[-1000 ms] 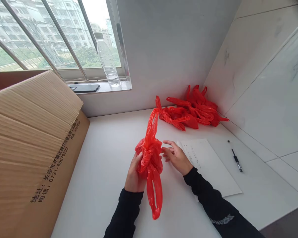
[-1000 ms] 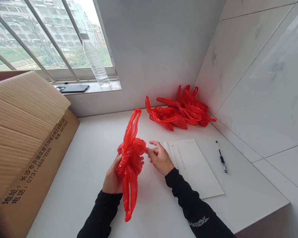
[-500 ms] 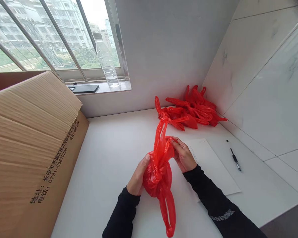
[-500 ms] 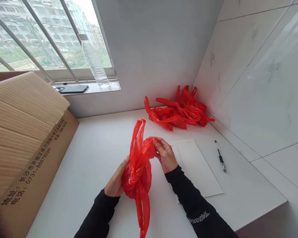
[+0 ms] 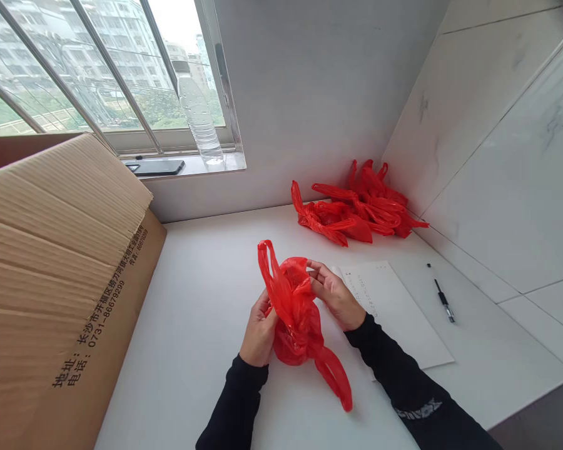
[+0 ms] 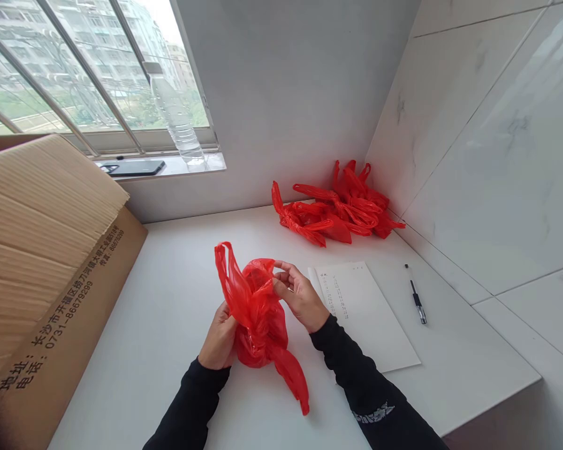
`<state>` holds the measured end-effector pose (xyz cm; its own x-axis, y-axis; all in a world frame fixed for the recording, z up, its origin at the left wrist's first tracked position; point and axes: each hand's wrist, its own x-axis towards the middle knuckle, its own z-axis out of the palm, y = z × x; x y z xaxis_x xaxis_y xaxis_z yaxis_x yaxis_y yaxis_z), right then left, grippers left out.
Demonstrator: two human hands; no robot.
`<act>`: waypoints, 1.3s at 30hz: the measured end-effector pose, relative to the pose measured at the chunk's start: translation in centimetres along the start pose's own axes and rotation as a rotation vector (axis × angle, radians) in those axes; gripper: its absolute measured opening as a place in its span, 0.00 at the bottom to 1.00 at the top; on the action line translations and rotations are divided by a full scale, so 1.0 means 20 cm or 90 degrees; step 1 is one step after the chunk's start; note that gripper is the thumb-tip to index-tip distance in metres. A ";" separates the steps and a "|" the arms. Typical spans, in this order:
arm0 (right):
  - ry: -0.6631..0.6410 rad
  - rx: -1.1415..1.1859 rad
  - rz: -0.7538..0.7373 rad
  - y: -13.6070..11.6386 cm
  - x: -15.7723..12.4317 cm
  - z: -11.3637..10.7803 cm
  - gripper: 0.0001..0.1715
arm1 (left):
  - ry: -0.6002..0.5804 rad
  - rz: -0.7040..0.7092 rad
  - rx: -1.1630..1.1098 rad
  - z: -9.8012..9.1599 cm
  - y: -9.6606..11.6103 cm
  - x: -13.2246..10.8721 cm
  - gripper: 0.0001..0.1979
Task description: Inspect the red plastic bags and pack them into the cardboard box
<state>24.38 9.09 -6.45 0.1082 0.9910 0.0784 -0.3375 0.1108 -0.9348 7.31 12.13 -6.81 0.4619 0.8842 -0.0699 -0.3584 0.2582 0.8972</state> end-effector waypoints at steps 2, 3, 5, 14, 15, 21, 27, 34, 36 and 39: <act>-0.010 -0.016 -0.005 0.01 0.00 0.00 0.23 | -0.004 -0.003 0.015 0.01 0.02 -0.01 0.11; -0.009 -0.019 -0.011 0.01 0.00 0.00 0.21 | -0.020 -0.011 0.025 0.02 0.03 -0.01 0.13; -0.003 -0.023 -0.024 0.01 0.00 0.00 0.18 | -0.054 -0.025 0.051 0.04 0.04 -0.02 0.19; -0.036 -0.075 -0.027 -0.03 -0.03 0.03 0.34 | 0.055 0.023 0.093 0.04 0.04 0.00 0.19; -0.045 -0.093 -0.035 -0.02 -0.03 0.03 0.35 | 0.062 0.023 0.109 0.03 0.04 0.00 0.19; 0.024 -0.081 -0.052 0.02 -0.01 0.03 0.10 | 0.070 0.018 0.109 0.02 0.03 0.00 0.16; -0.019 -0.071 -0.051 0.01 -0.02 0.04 0.13 | 0.084 0.009 0.042 0.01 0.03 0.01 0.16; -0.039 -0.072 -0.048 0.01 -0.02 0.04 0.10 | 0.050 0.027 0.037 0.01 0.03 0.00 0.18; -0.033 -0.074 -0.056 0.02 -0.02 0.04 0.09 | 0.067 0.030 0.021 0.00 0.02 0.01 0.14; -0.017 -0.098 -0.067 0.02 -0.02 0.04 0.11 | 0.102 0.033 -0.024 0.00 0.01 0.02 0.15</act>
<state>23.41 8.89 -6.62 0.1095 0.9764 0.1863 -0.1790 0.2037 -0.9625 7.45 12.47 -6.70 0.3083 0.9465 -0.0948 -0.4105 0.2223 0.8844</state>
